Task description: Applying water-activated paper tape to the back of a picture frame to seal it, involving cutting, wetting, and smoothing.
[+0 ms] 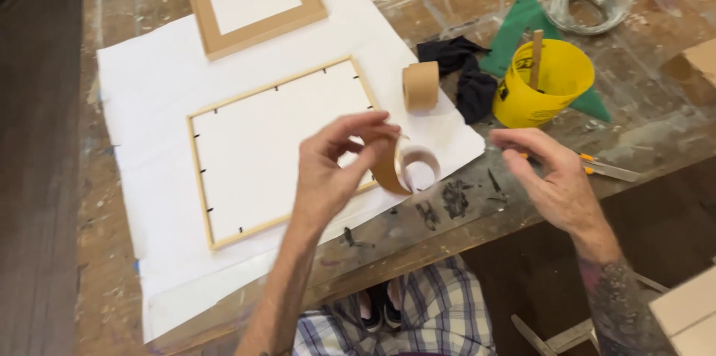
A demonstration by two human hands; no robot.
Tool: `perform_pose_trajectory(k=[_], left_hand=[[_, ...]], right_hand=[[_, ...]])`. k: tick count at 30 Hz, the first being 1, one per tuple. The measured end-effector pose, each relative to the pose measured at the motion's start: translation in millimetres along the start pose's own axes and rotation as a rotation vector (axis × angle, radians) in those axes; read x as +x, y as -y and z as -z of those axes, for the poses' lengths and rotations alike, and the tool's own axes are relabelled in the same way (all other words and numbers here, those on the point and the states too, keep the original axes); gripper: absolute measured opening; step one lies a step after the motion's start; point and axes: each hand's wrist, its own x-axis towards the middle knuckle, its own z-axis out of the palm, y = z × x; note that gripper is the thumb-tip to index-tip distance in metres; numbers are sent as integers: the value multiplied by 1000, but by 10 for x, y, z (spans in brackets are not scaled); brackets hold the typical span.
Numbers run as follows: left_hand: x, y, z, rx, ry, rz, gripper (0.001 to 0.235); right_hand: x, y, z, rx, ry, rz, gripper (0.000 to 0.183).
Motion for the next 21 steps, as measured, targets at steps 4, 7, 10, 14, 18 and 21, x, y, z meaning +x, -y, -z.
perform_pose_trajectory(k=[4, 7, 10, 14, 18, 21], left_hand=[[-210, -6, -132, -58, -106, 53, 32], [-314, -155, -153, -68, -202, 40, 40], [-447, -200, -78, -59, -285, -4, 48], [-581, -162, 127, 636, -279, -554, 27], [-643, -286, 245, 1024, -100, -719, 23], [-761, -11, 212, 731, -108, -557, 19]], right_hand=[[140, 229, -533, 428, -23, 173, 13], [151, 541, -879, 668, 50, 203, 24], [90, 585, -1047, 657, 48, 121, 29], [63, 640, -1048, 629, 125, 253, 39], [41, 751, -1084, 589, 212, 347, 32], [-23, 801, -1192, 730, 211, 331, 16]])
